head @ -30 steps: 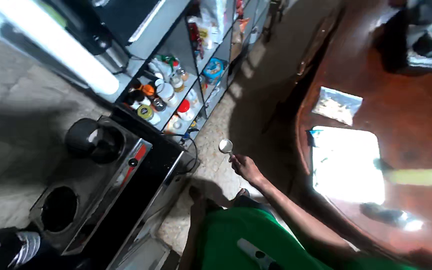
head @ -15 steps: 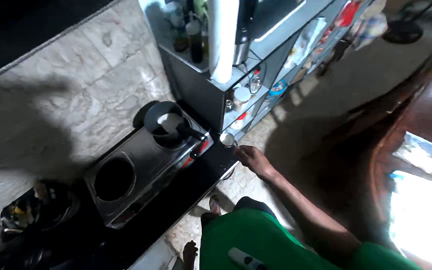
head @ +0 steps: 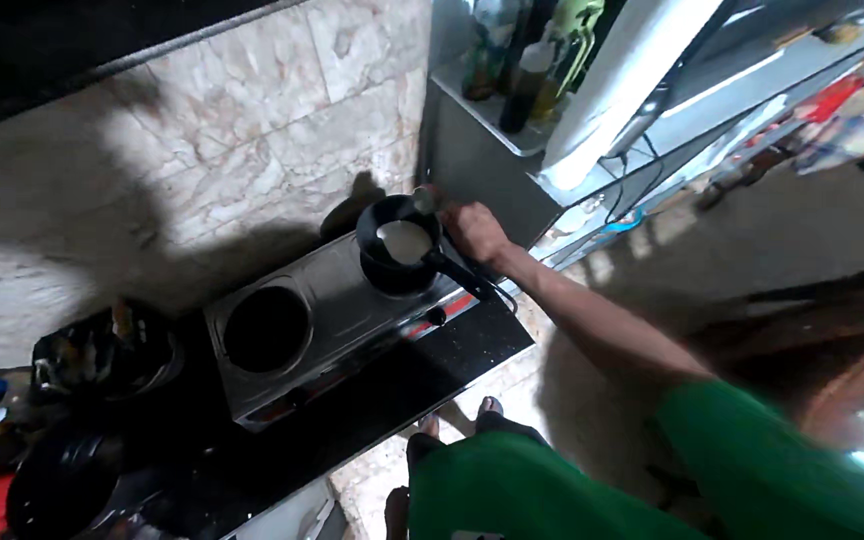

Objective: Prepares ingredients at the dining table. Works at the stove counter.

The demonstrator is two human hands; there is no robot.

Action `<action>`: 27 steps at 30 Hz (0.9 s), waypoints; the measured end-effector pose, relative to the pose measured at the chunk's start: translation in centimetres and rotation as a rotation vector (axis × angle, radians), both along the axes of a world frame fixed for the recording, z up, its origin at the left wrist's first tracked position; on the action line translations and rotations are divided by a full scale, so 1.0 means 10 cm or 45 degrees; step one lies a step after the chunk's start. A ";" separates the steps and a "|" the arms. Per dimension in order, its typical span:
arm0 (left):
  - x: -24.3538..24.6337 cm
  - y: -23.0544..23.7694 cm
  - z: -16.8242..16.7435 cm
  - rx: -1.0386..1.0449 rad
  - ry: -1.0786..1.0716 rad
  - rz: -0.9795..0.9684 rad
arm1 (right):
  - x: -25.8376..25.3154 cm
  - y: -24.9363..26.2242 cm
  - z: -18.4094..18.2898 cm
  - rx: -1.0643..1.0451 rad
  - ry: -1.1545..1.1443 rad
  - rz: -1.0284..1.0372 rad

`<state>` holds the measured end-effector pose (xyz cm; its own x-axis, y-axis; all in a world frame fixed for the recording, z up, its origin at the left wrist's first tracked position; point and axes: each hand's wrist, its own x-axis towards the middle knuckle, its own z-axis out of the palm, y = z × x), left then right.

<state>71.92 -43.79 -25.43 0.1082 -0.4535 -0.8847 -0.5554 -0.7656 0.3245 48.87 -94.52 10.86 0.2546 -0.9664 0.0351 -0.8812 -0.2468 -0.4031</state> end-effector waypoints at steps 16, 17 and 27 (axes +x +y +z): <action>0.07 -0.03 -0.19 0.049 0.223 0.782 | 0.24 -0.37 -0.11 -0.515 0.547 0.542; 0.06 -0.02 -0.20 0.050 0.232 0.784 | 0.25 -0.36 -0.20 -0.438 0.558 0.579; 0.20 -0.18 -0.19 0.024 0.232 0.726 | 0.29 -0.39 -0.41 -0.295 0.575 0.659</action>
<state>73.96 -45.59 -27.30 0.1754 -0.3526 -0.9192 0.0084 -0.9331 0.3596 51.74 -98.45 6.79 0.7153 -0.6988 0.0080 -0.6967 -0.7122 0.0858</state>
